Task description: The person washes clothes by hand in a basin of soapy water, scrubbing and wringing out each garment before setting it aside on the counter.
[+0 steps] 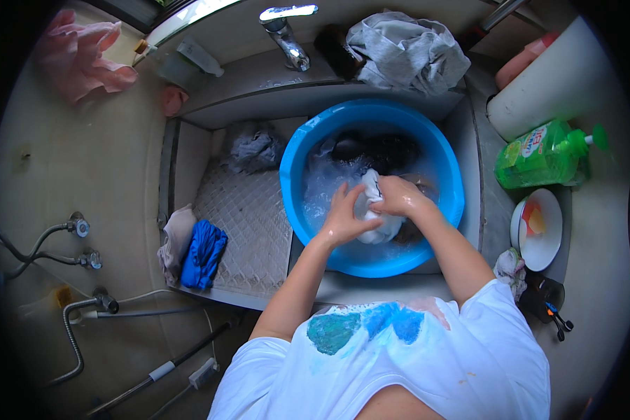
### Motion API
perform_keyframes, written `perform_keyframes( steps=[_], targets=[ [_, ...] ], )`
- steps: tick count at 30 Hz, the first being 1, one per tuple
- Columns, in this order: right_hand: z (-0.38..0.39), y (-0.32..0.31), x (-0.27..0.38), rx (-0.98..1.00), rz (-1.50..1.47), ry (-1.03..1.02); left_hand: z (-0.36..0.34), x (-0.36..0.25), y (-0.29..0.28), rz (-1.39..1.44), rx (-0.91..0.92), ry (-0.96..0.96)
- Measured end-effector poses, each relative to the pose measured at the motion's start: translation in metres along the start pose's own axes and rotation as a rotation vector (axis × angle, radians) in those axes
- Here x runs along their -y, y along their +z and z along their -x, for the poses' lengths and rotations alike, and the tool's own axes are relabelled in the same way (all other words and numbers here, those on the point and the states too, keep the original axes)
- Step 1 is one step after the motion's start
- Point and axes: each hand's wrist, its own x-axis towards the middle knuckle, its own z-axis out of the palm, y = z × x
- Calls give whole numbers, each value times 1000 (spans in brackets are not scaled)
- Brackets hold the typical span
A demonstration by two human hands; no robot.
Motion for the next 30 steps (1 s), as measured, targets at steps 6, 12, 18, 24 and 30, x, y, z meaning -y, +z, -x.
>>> perform_keyframes(
  steps=[6,12,18,24,30],
  targets=[
    [61,-57,80,-259,-367,-454,30,-51,-23,283,-383,215],
    [108,-97,116,-181,-768,-701,37,-16,-3,186,-503,324],
    [134,-101,143,-123,-1104,-772,20,-33,0,-175,-634,449],
    [114,-124,76,-397,-1340,-715,19,-61,-58,576,-725,223],
    [63,-81,4,-851,-588,-258,22,-94,-97,651,-524,318]
  ],
)
